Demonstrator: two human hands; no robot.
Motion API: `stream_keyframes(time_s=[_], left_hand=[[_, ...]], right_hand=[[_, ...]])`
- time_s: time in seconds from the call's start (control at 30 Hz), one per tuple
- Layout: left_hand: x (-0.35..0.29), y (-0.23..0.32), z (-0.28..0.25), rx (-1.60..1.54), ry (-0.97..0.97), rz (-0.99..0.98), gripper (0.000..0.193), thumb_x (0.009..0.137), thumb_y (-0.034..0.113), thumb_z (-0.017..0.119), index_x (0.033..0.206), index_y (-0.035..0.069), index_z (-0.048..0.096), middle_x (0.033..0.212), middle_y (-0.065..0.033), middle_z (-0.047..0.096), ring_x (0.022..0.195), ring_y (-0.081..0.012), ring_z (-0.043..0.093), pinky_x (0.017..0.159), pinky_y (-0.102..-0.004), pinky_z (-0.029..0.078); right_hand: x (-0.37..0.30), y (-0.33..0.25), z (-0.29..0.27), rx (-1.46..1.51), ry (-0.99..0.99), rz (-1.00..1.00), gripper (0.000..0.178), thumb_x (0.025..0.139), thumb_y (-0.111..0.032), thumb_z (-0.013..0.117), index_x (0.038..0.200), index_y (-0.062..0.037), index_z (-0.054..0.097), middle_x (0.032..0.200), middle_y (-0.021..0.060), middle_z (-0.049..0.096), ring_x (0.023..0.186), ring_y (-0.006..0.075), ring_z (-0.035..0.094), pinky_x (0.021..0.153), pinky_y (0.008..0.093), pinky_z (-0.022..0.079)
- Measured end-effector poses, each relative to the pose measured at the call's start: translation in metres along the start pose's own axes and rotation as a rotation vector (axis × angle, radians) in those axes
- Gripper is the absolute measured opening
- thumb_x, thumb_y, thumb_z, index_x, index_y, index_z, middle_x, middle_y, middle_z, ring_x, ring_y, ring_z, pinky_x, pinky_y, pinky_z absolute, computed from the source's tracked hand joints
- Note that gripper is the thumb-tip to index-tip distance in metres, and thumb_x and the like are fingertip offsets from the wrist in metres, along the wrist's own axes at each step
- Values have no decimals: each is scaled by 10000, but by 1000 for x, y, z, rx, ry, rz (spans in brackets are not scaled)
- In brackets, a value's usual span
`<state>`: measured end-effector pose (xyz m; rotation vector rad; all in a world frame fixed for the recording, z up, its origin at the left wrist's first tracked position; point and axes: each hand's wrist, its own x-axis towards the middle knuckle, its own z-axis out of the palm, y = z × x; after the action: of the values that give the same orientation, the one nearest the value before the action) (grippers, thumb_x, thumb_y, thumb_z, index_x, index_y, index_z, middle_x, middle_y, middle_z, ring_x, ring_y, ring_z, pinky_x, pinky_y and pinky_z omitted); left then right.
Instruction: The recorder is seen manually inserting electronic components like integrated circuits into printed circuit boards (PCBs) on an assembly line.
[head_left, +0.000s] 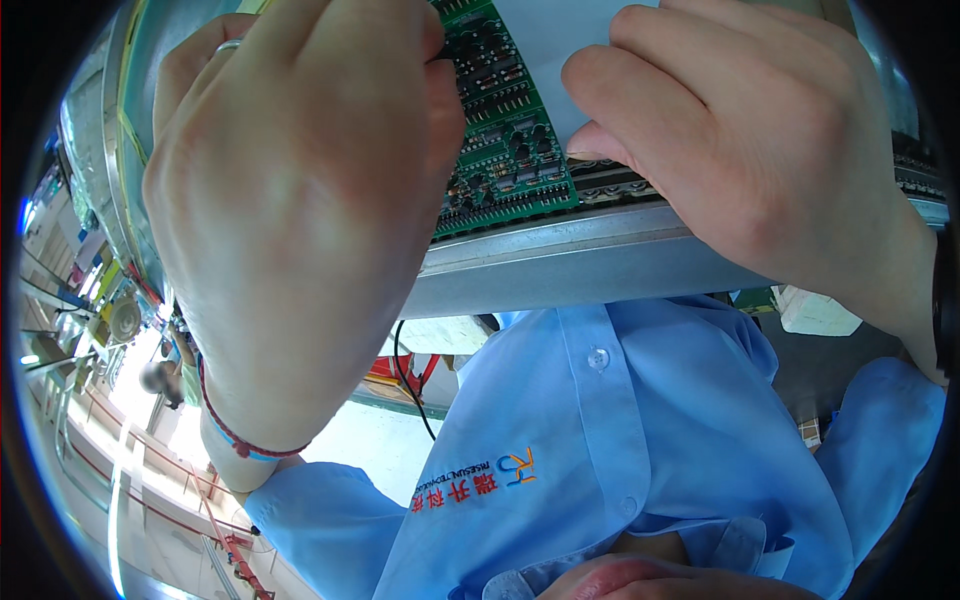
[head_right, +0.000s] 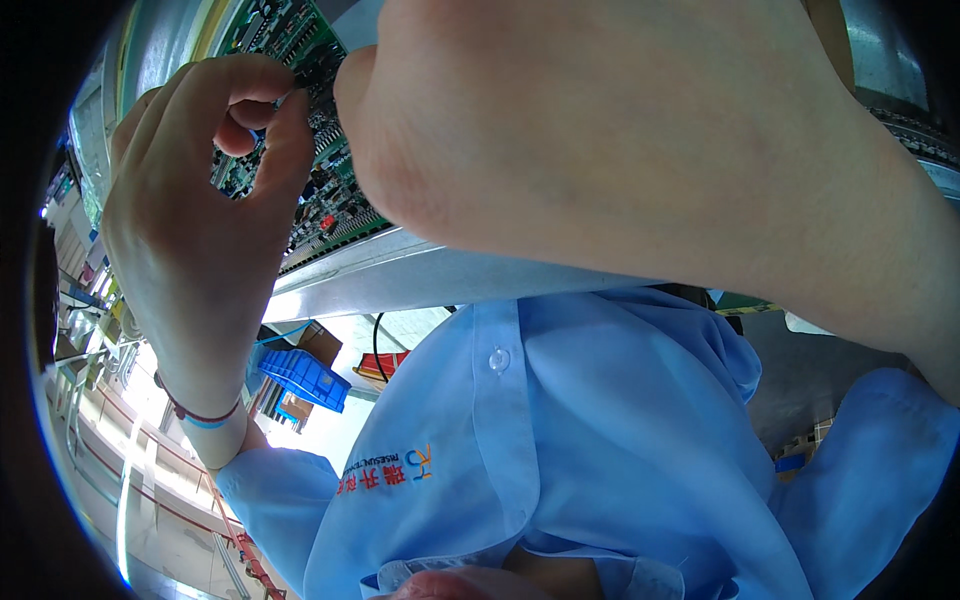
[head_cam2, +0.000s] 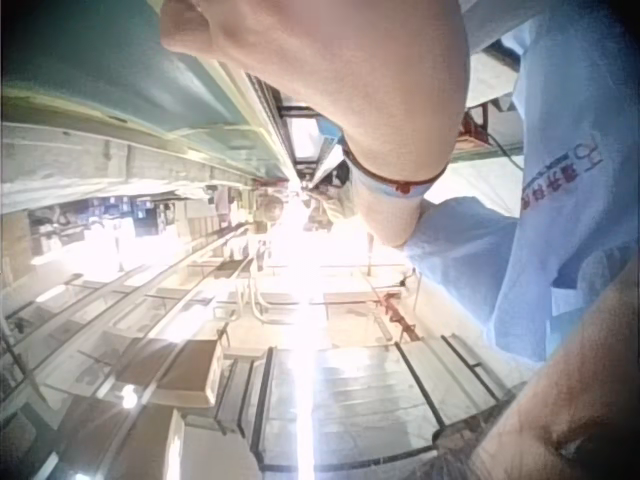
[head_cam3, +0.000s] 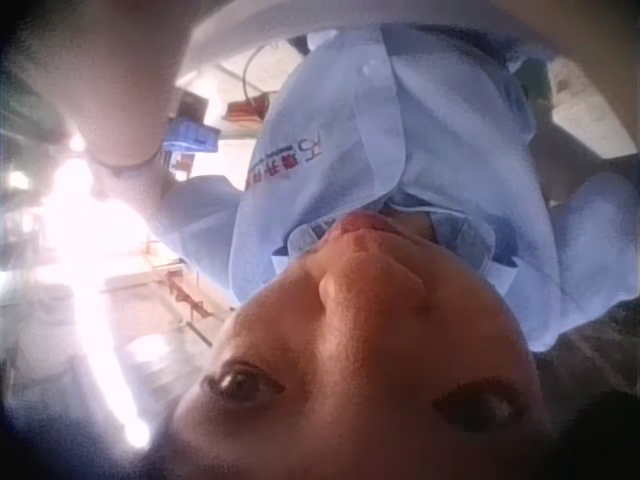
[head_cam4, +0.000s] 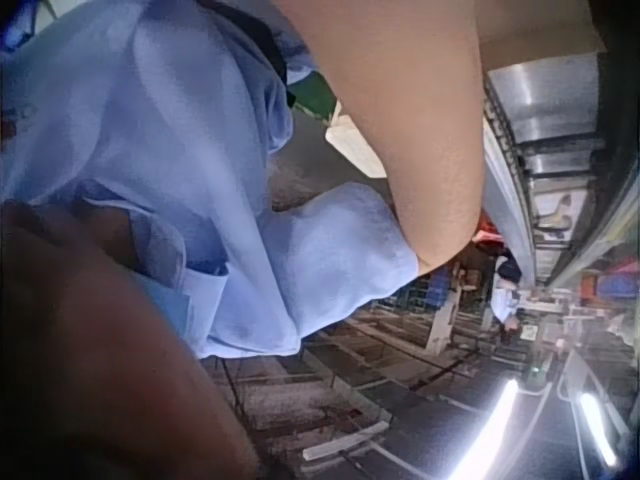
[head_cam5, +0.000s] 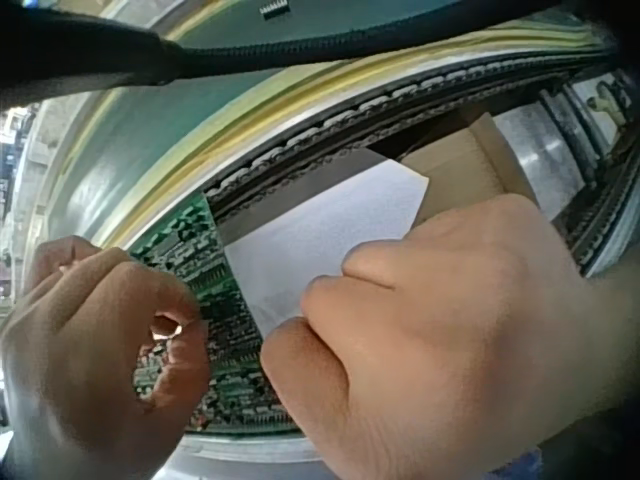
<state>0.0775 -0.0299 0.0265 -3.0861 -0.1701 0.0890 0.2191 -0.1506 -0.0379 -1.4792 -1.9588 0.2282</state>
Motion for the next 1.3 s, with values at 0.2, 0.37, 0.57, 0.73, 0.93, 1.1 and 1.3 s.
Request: stream_keyframes(time_s=[0.2, 0.37, 0.57, 0.73, 0.93, 1.1, 1.3], left_hand=[[0, -3, -2, -66, -50, -57, 147, 770, 75, 769, 878, 85, 671, 785, -20, 658, 707, -129, 608, 665, -277, 499], [1, -5, -7, -115, -63, -36, 147, 771, 63, 774, 893, 79, 693, 788, -26, 666, 687, -122, 606, 648, -262, 494], [3, -9, 4, -132, -86, -73, 150, 776, 54, 775, 912, 74, 715, 792, -29, 669, 668, -111, 595, 630, -245, 481], [2, -11, -9, -169, -141, -133, 145, 774, 59, 778, 904, 71, 713, 794, -29, 672, 664, -106, 587, 620, -245, 474], [2, -17, 7, -58, -167, -100, 139, 775, 67, 767, 896, 81, 701, 795, -28, 679, 665, -98, 590, 615, -245, 481], [-3, -7, -2, -22, -50, -21, 160, 763, 82, 773, 895, 103, 684, 776, -9, 670, 646, -107, 581, 602, -264, 494], [-10, -11, 16, -34, 65, -21, 146, 767, 74, 766, 880, 102, 678, 767, 1, 663, 644, -103, 572, 604, -258, 494]], right_hand=[[-7, -1, -4, 22, 5, 0, 208, 697, -79, 752, 819, -14, 596, 685, 84, 553, 543, 243, 549, 488, 349, 430], [-12, -13, 8, 195, 170, 179, 219, 750, -123, 749, 783, -38, 549, 609, 91, 510, 500, 279, 512, 469, 395, 368], [-13, -11, 0, 154, -152, 250, 256, 763, -146, 750, 768, -41, 516, 569, 97, 490, 491, 285, 517, 460, 399, 363], [-8, -13, 1, 146, -163, 218, 264, 749, -153, 760, 782, -40, 524, 568, 90, 492, 491, 283, 518, 451, 395, 365], [-8, -9, 4, 127, -149, 222, 280, 726, -164, 773, 805, -37, 537, 570, 88, 493, 491, 281, 521, 452, 392, 373], [-6, -12, 3, 141, -124, 198, 281, 719, -168, 776, 803, -38, 542, 571, 88, 496, 491, 279, 523, 452, 388, 379], [-8, -11, 6, 126, -101, 215, 279, 714, -178, 778, 798, -37, 552, 574, 83, 504, 492, 272, 529, 454, 384, 386]])
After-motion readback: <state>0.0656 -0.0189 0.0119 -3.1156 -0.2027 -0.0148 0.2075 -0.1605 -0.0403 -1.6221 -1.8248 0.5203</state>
